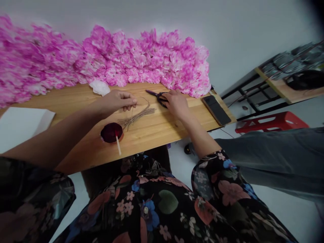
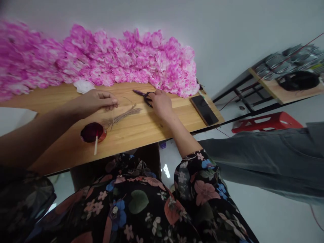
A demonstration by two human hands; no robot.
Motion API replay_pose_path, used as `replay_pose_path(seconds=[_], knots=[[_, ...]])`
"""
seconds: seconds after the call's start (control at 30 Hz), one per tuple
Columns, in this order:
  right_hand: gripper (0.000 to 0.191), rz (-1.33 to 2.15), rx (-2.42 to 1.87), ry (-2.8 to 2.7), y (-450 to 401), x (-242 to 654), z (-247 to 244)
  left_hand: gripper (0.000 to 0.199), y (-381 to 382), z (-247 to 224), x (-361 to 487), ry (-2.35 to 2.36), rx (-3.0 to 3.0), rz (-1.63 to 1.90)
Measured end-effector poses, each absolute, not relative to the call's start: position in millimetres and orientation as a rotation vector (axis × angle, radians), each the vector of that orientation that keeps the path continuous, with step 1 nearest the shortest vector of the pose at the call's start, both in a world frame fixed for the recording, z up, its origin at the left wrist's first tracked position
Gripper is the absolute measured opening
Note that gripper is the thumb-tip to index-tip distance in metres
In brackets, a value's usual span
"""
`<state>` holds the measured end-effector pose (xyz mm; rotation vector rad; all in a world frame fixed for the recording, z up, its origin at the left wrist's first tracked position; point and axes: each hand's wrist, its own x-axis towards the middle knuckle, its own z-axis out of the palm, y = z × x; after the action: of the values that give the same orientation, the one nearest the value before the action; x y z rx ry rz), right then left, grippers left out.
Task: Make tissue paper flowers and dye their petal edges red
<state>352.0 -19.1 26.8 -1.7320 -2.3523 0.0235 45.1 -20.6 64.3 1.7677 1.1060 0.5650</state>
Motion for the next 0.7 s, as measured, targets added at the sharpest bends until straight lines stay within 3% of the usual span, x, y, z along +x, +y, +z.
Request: replay_pose_path(seconds=[0.33, 0.5, 0.6, 0.7], knots=[[0.041, 0.195, -1.723, -2.419, 1, 357, 40, 0.028, -21, 65, 39, 1.001, 1.528, 0.633], [0.064, 0.828, -1.445, -1.967, -9, 362, 51, 0.024, -19, 60, 36, 1.014, 1.445, 0.705], [0.063, 1.153, -1.281, -1.709, -32, 358, 65, 0.020, -17, 60, 34, 0.988, 1.404, 0.728], [0.062, 1.245, -1.235, -1.699, -58, 354, 83, 0.021, -15, 60, 32, 0.955, 1.369, 0.734]])
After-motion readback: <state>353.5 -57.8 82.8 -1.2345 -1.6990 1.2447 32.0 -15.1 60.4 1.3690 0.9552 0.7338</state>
